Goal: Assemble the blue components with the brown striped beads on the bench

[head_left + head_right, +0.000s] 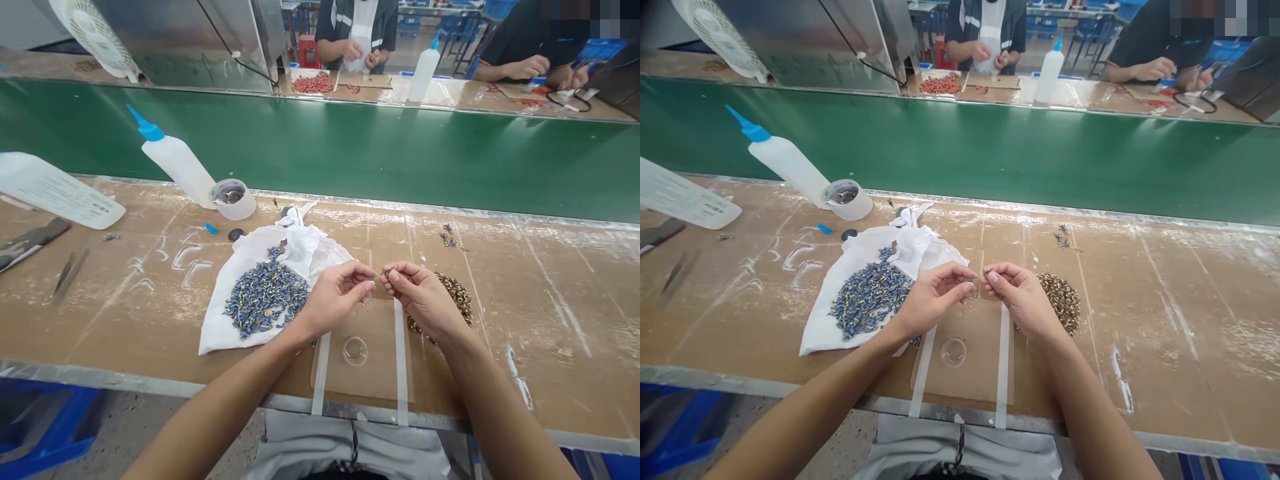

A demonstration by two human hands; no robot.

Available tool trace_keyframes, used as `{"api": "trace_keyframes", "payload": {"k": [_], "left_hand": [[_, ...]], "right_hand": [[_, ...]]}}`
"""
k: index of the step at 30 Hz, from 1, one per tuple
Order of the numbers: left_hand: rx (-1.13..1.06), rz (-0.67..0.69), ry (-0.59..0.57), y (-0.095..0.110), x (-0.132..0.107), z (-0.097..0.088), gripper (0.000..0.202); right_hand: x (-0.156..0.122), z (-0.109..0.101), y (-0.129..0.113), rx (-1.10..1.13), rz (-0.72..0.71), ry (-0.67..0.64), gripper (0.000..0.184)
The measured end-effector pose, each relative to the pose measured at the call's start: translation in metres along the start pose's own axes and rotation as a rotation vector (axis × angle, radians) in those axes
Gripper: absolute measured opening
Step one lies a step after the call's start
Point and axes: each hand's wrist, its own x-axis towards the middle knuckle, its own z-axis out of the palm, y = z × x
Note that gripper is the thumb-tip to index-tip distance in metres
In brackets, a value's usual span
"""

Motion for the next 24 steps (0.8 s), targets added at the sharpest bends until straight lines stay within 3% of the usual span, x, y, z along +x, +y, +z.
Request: {"api": "trace_keyframes", "payload": {"k": [4,10,24], "left_hand": [[0.043,-0.009,0.026,-0.003,0.0,0.001,0.013],[0.129,-0.03,0.124,-0.007,0.002,-0.002,0.015],[0.295,-0.005,0.08,-0.01,0.001,-0.002,0.014]], "right_hand": [[0.0,0.0,0.006,-0.038,-0.002,0.019,0.022],[-0.004,0.001,0.006,-0.267,-0.056,0.071,0.021],[-0.004,0.007,0.014,-0.281,-0.146,0.105,0.016]]}}
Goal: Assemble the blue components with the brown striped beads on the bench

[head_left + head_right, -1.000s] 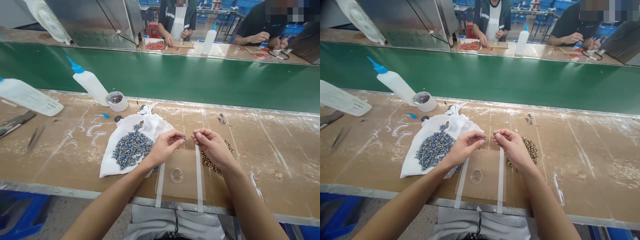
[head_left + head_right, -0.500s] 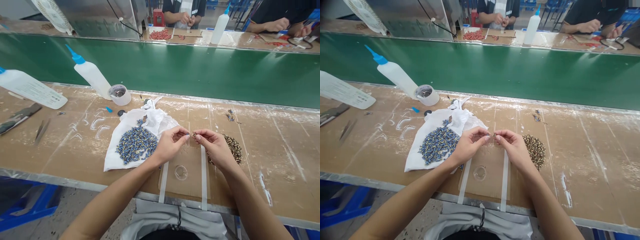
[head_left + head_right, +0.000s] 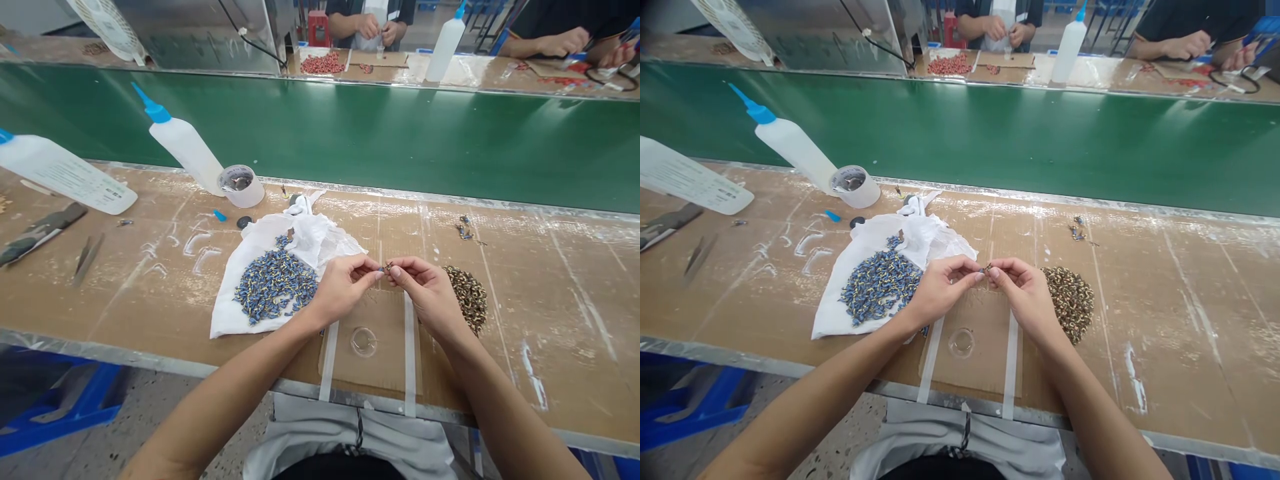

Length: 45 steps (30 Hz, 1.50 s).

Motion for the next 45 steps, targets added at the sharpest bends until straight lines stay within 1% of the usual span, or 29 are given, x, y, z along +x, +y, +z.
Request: {"api": "trace_keyframes", "payload": {"k": [3,8,12,16,19,22,24,27,30,34,39,45], "left_hand": [[0.068,0.033,0.001,0.0,0.001,-0.001,0.012],[0.248,0.114,0.034,-0.001,0.002,-0.002,0.007],[0.322,0.16,0.047,-0.002,0.001,-0.001,0.005],[0.384,0.207,0.056,-0.006,0.001,-0.001,0.006],[0.445,0.271,0.055,-0.008,0.001,-0.003,0.007],[0.547,0.349,0.04,-0.01,0.0,-0.004,0.009],[0.652,0.379,0.025,-0.01,0.0,-0.004,0.011],[0.805,0.387,0.002,-0.009,-0.002,-0.004,0.016],[0.887,0.383,-0.031,-0.007,-0.004,-0.005,0.018],[0.913,0.356,-0.081,-0.005,-0.005,-0.007,0.017],[0.963,0.323,-0.145,-0.003,-0.006,-0.009,0.013],[1.03,0.301,-0.214,-0.004,-0.01,-0.004,0.01]], "right_hand": [[0.0,0.001,0.0,-0.006,-0.006,0.002,0.016],[-0.002,0.003,0.001,-0.02,0.004,0.013,0.017],[-0.003,0.004,0.001,-0.04,0.011,0.014,0.018],[-0.004,0.005,0.001,-0.08,-0.005,0.005,0.018],[-0.003,0.005,0.002,-0.104,-0.022,0.004,0.017],[-0.003,0.005,0.005,-0.12,-0.035,0.009,0.016],[-0.002,0.006,0.008,-0.136,-0.039,0.005,0.016],[-0.003,0.008,0.011,-0.151,-0.041,0.001,0.017],[-0.005,0.009,0.012,-0.165,-0.044,-0.014,0.017],[-0.005,0.009,0.012,-0.192,-0.041,-0.06,0.018],[-0.004,0.008,0.016,-0.149,0.033,-0.161,0.018],[-0.005,0.01,0.018,-0.217,0.039,-0.177,0.017]]}}
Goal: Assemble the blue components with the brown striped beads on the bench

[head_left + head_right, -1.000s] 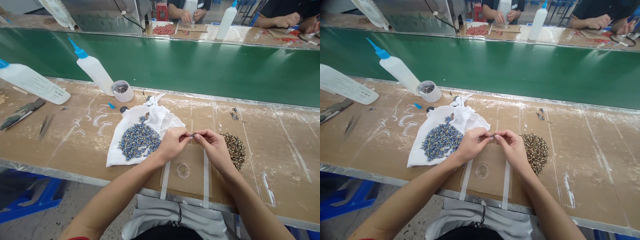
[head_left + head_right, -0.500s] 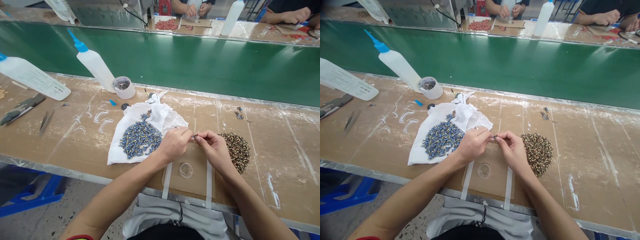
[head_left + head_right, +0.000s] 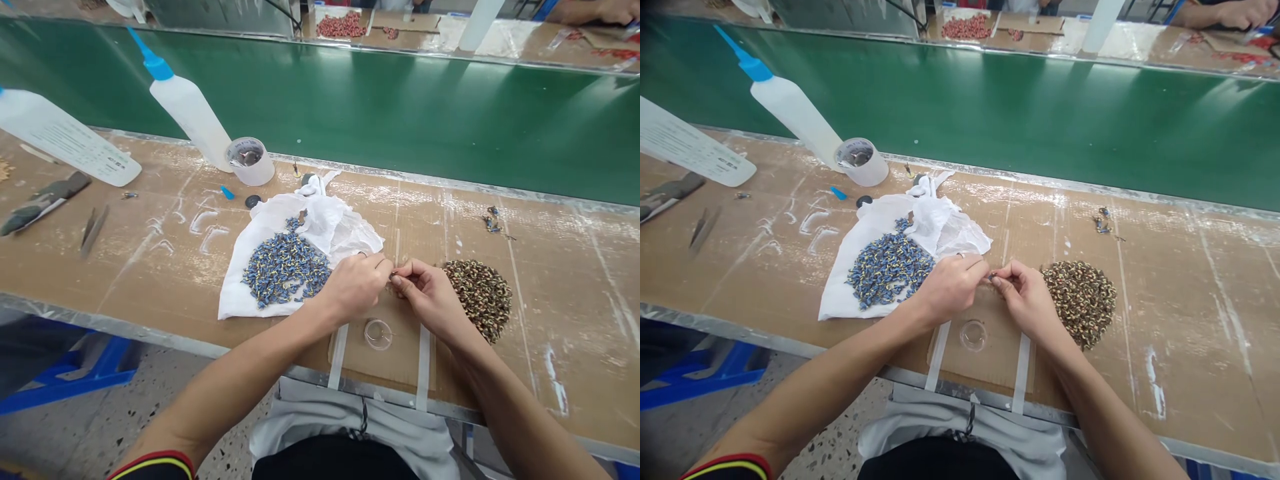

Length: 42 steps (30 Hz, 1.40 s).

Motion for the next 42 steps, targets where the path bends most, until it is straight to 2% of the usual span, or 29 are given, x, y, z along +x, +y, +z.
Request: {"api": "trace_keyframes", "payload": {"k": [7,12,15,17,20,24,28,32,36,42], "left_hand": [[0.01,0.008,0.038,0.003,-0.001,0.005,0.014],[-0.202,-0.019,0.183,-0.002,0.003,-0.001,0.016],[-0.366,-0.022,0.21,-0.005,0.005,-0.004,0.012],[-0.46,-0.031,0.201,-0.008,0.006,-0.005,0.007],[-0.554,-0.058,0.164,-0.011,0.007,-0.007,0.022],[-0.557,-0.055,0.097,-0.014,0.009,-0.009,0.018],[-0.546,-0.02,0.034,-0.016,0.01,-0.006,0.025],[-0.538,0.011,0.051,-0.017,0.012,-0.001,0.028],[-0.497,0.011,0.071,-0.019,0.013,0.003,0.026],[-0.445,0.034,0.055,-0.024,0.014,0.008,0.024]], "right_hand": [[-0.002,-0.001,-0.007,-0.021,0.043,0.021,0.022],[0.0,-0.008,-0.012,0.094,0.071,0.025,0.029],[0.001,-0.011,-0.013,0.112,0.048,0.049,0.027],[0.001,-0.012,-0.013,0.129,0.034,0.071,0.025],[0.002,-0.012,-0.013,0.16,0.019,0.117,0.022],[0.001,-0.009,-0.012,0.124,-0.017,0.171,0.019],[0.0,-0.006,-0.012,0.081,-0.053,0.181,0.018],[0.003,-0.006,-0.012,0.127,-0.019,0.151,0.024],[0.009,-0.011,-0.007,0.206,0.077,0.043,0.03],[0.011,-0.011,0.001,0.226,0.067,-0.007,0.028]]}}
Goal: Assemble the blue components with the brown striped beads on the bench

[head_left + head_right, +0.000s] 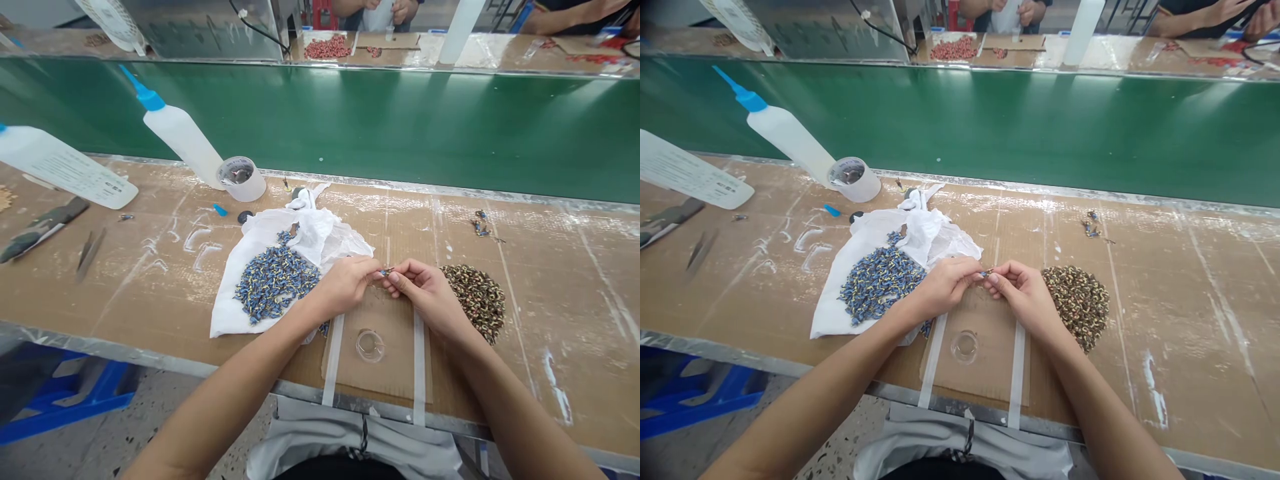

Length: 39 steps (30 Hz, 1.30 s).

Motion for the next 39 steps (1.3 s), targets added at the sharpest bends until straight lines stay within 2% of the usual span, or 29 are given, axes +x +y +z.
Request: {"api": "trace_keyframes", "payload": {"k": [8,13,17,22,30,33,39], "left_hand": [[0.22,0.093,0.002,-0.003,-0.001,0.007,0.023],[0.403,0.138,-0.002,0.0,0.0,0.009,0.02],[0.451,0.165,0.013,0.002,-0.002,0.012,0.02],[0.363,0.096,-0.007,0.001,-0.003,0.011,0.02],[-0.083,-0.02,-0.093,-0.006,0.001,-0.004,0.025],[-0.122,-0.033,-0.104,-0.005,0.0,-0.006,0.025],[-0.066,0.001,-0.092,-0.004,-0.002,-0.005,0.025]], "right_hand": [[-0.001,0.0,0.0,-0.109,0.01,-0.041,0.032],[0.001,-0.002,-0.001,-0.118,0.009,-0.098,0.031],[0.0,-0.003,-0.001,-0.103,-0.003,-0.146,0.03],[-0.002,-0.001,0.0,-0.109,-0.053,-0.124,0.026],[0.001,-0.001,0.002,0.003,-0.008,-0.05,0.024],[0.002,-0.001,0.003,0.003,-0.014,-0.042,0.024],[-0.002,-0.001,0.001,-0.091,-0.019,-0.083,0.024]]}}
